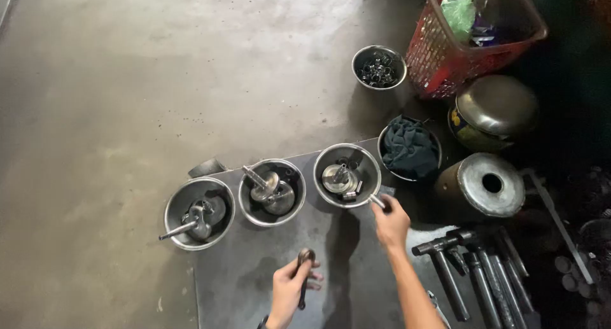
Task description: The person cleans small metal parts in a workshop setting. They use a cloth to wipe a metal piece, then use a small brush to scrub it inside a metal bowl. The person handles the parts and tools with both hands, occasionally moving items on the workbench.
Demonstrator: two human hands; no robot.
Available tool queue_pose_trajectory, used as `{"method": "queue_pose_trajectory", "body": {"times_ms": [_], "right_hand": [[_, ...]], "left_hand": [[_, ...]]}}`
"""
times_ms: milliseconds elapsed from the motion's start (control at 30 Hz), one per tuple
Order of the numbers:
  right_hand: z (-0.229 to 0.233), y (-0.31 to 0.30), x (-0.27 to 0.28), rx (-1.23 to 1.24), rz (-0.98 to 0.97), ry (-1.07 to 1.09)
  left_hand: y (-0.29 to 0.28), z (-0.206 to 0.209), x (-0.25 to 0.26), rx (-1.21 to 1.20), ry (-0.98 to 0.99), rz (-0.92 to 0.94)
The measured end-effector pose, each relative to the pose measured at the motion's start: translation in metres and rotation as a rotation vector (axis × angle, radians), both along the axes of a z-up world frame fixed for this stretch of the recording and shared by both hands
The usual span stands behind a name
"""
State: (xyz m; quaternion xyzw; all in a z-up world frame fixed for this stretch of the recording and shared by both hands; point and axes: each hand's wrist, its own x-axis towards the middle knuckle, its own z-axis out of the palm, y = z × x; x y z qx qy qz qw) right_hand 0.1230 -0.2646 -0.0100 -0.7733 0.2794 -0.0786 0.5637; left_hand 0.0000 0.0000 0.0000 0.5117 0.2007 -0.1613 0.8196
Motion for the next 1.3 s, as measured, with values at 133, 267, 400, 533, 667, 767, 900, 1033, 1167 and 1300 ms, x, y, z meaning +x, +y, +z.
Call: {"method": "queue_pose_trajectory", "body": {"times_ms": [133,267,400,533,667,767,900,1033,1167,1300], "right_hand": [[-0.022,-0.001,0.062,-0.713,0.267,-0.316],[-0.04,0.001,0.106,-1.15,0.542,-0.124],[-0.034,-0.01,0.11,-1.191,0.596,-0.071],[0.021,-0.043,0.095,-0.977,0.503,-0.255],[0.06,-0.091,0.08,-0.616,0.365,-0.245],[0.071,-0.119,0.069,-0.38,0.358,-0.196],[0.09,-0.126,0.049,-0.028,0.344,-0.111],[0.099,-0.121,0.042,-0.196,0.476,-0.227],[0.106,-0.117,0.046,-0.244,0.495,-0.126],[0.084,-0.108,0.046,-0.387,0.539,-0.107]], "left_hand": [[0.019,-0.054,-0.03,0.114,0.025,0.085],[0.048,-0.098,-0.047,0.318,0.353,0.117],[0.055,-0.109,-0.052,0.23,0.387,0.178],[0.03,-0.085,-0.056,0.061,0.193,0.15],[-0.023,0.01,-0.015,0.108,0.042,0.054],[-0.046,0.048,-0.001,0.159,-0.07,-0.017],[-0.075,0.107,-0.004,0.144,-0.08,-0.041],[-0.088,0.108,-0.011,0.099,-0.103,-0.065],[-0.086,0.089,-0.005,0.065,-0.131,-0.087],[-0.08,0.064,0.0,-0.036,-0.101,-0.132]]}}
